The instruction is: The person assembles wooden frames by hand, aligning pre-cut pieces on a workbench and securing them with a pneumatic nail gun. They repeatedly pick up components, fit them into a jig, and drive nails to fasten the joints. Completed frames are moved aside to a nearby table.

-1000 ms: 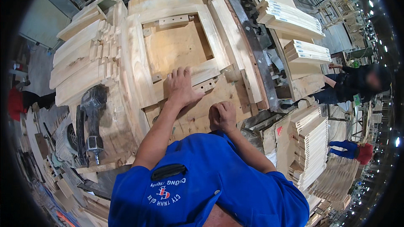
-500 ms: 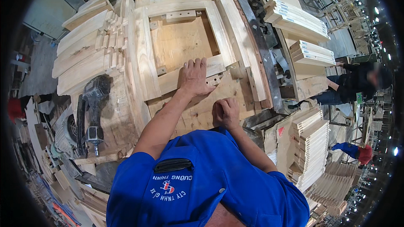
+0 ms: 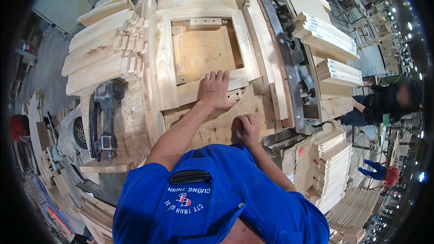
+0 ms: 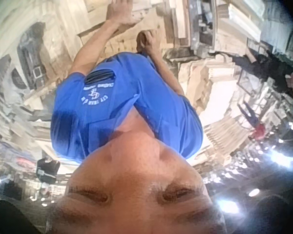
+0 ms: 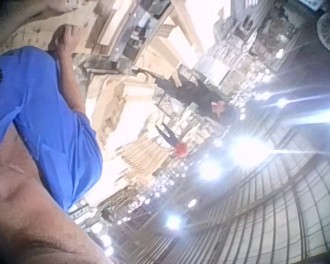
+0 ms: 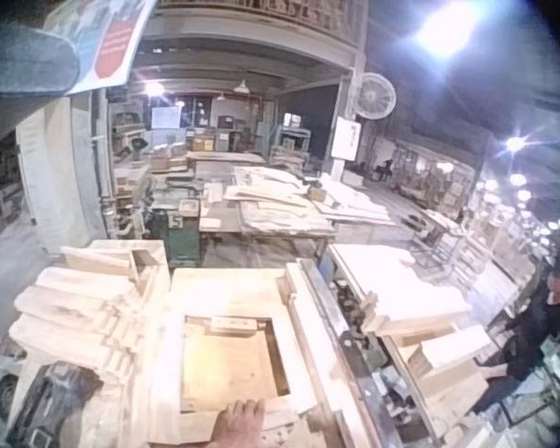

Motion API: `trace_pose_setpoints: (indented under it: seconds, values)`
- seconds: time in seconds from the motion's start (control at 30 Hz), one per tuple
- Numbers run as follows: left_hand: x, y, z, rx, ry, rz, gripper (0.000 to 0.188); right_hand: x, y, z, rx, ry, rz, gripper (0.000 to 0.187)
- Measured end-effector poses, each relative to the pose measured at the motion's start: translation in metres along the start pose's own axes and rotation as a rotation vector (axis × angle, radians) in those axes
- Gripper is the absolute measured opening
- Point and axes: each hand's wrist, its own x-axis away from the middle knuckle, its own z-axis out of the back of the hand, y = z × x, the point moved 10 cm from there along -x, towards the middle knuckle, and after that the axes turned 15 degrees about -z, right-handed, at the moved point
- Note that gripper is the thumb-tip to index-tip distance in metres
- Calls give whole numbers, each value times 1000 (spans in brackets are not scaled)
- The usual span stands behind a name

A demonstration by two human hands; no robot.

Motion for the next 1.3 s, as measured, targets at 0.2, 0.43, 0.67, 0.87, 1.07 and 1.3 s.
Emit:
trace_pose_setpoints:
  seconds: [0.2,0.43,0.67,0.87,1.07,1.3]
  values:
    - [0,-1,0,31,0,4,111,1,1,-2,7,-2,0,29]
    - [-1,-2,-2,10,1,-5,111,0,0,-2,7,0,-6,25]
    - [1,-3,-3,0,7,5,111,1,-2,0,-4,-8,-9,24]
    - [0,-2,-3,-6,11,-23,115,0,-1,-1,1,-15,-18,27]
    - [0,-1,-2,17,-34,8,114,1,1,0,8,-15,-15,27]
    - [1,-1,-1,23,63,-15,111,0,0,-1,-7,9,3,32]
